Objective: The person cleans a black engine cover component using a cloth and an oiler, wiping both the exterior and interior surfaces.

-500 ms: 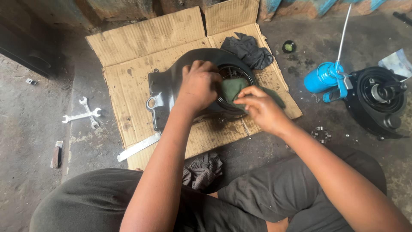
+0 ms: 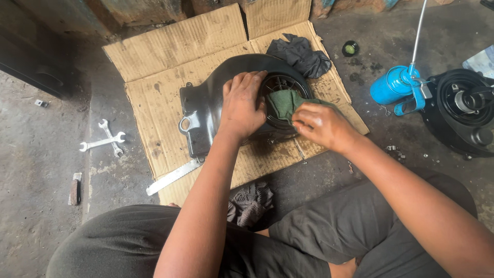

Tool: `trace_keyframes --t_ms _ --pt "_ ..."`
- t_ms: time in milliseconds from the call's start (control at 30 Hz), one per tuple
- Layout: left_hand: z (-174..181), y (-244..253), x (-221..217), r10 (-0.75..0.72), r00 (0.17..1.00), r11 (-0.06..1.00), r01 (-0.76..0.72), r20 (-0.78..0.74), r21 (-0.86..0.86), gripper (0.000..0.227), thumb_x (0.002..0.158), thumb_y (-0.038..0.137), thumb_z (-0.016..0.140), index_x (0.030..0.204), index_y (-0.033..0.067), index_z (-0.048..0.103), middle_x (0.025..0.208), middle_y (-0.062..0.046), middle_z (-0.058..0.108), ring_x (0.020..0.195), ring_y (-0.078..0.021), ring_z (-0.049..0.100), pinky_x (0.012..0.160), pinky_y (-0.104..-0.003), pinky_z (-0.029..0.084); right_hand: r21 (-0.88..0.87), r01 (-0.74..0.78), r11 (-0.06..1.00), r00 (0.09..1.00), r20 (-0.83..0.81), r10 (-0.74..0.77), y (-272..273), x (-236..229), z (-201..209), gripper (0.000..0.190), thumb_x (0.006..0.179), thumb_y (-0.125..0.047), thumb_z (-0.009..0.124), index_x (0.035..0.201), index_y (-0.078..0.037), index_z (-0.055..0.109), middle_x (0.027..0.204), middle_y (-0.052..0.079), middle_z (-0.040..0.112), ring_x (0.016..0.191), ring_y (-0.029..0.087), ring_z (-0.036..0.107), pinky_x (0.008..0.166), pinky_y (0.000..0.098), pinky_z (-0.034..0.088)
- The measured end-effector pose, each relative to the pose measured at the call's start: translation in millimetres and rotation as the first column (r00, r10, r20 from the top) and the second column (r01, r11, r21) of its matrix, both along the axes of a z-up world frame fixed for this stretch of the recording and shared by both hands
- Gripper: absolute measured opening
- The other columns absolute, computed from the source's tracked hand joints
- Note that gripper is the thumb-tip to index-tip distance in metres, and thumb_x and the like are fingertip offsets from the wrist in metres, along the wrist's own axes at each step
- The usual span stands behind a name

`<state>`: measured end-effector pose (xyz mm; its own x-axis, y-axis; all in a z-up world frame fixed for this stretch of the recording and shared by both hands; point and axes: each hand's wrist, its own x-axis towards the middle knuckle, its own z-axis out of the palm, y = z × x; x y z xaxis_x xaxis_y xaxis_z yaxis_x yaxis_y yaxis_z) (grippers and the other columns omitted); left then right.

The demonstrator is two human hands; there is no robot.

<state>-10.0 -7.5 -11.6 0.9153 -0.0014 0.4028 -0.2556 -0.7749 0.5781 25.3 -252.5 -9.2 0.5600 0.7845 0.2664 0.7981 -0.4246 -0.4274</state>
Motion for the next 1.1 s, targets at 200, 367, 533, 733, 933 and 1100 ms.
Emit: trace_keyframes --t_ms 200,367,533,733,933,1100 --pt "-1.4 -2.1 0.4 0.020 1.000 1.000 -0.020 0.021 0.017 0.059 0.080 0.006 0.066 0.138 0.0090 0.057 0.137 -0.008 0.060 0.136 -0.0284 0.048 0.116 -0.045 0.032 -0.121 -0.052 0.991 0.948 0.306 0.087 5.2 -1.6 -11.9 0.013 0.091 -0.013 0.071 0.095 -0.001 0.070 0.096 0.011 0.068 0.086 0.026 0.069 0.077 0.0389 0.059" --pt "-6.5 -0.7 1.1 0.008 1.000 1.000 -0.008 0.022 0.010 0.057 0.081 0.007 0.066 0.137 0.0090 0.058 0.137 -0.008 0.060 0.135 -0.0285 0.048 0.116 -0.045 0.032 -0.038 -0.049 0.998 0.982 0.182 0.055 0.6 1.2 -5.5 0.013 0.090 -0.013 0.072 0.097 -0.001 0.070 0.101 0.010 0.070 0.093 0.028 0.068 0.081 0.0406 0.057" --pt "-3.0 0.8 -1.6 -0.014 1.000 0.999 0.013 0.008 0.044 0.043 0.080 0.009 0.067 0.123 0.0118 0.069 0.139 -0.008 0.060 0.137 -0.0279 0.046 0.116 -0.046 0.029 0.004 -0.054 0.999 0.991 0.121 0.053 -5.5 -0.8 2.4 0.018 0.087 -0.009 0.071 0.102 0.000 0.069 0.107 0.011 0.070 0.099 0.030 0.066 0.086 0.0415 0.054" --pt "6.4 1.2 -9.7 -0.009 0.999 1.000 0.009 -0.048 0.003 0.036 0.073 0.014 0.070 0.108 0.0128 0.075 0.139 -0.007 0.058 0.137 -0.0284 0.045 0.118 -0.045 0.027 -0.072 -0.071 0.995 0.973 0.214 0.085 -5.4 -3.3 -11.9 0.012 0.089 -0.008 0.071 0.098 -0.001 0.069 0.100 0.012 0.069 0.093 0.029 0.067 0.082 0.0401 0.056" --pt "0.1 10.9 -4.1 0.049 0.997 0.963 -0.063 -0.058 -0.262 0.074 0.072 0.009 0.071 0.143 0.0099 0.050 0.139 -0.015 0.057 0.136 -0.0328 0.046 0.117 -0.043 0.030 -0.009 -0.091 0.996 0.903 0.422 0.086 15.7 -5.6 -22.0 0.013 0.094 -0.015 0.073 0.093 -0.003 0.069 0.096 0.014 0.068 0.089 0.027 0.069 0.077 0.0367 0.059" --pt "-4.4 16.7 11.6 0.106 0.993 0.769 -0.111 -0.046 -0.629 0.071 0.082 0.010 0.067 0.149 0.0103 0.043 0.143 -0.013 0.056 0.138 -0.0288 0.052 0.120 -0.039 0.037 0.285 0.169 0.944 0.982 0.031 -0.185 23.5 -21.6 1.6 0.009 0.090 -0.007 0.074 0.092 0.001 0.071 0.087 0.010 0.069 0.077 0.020 0.068 0.068 0.0319 0.055"
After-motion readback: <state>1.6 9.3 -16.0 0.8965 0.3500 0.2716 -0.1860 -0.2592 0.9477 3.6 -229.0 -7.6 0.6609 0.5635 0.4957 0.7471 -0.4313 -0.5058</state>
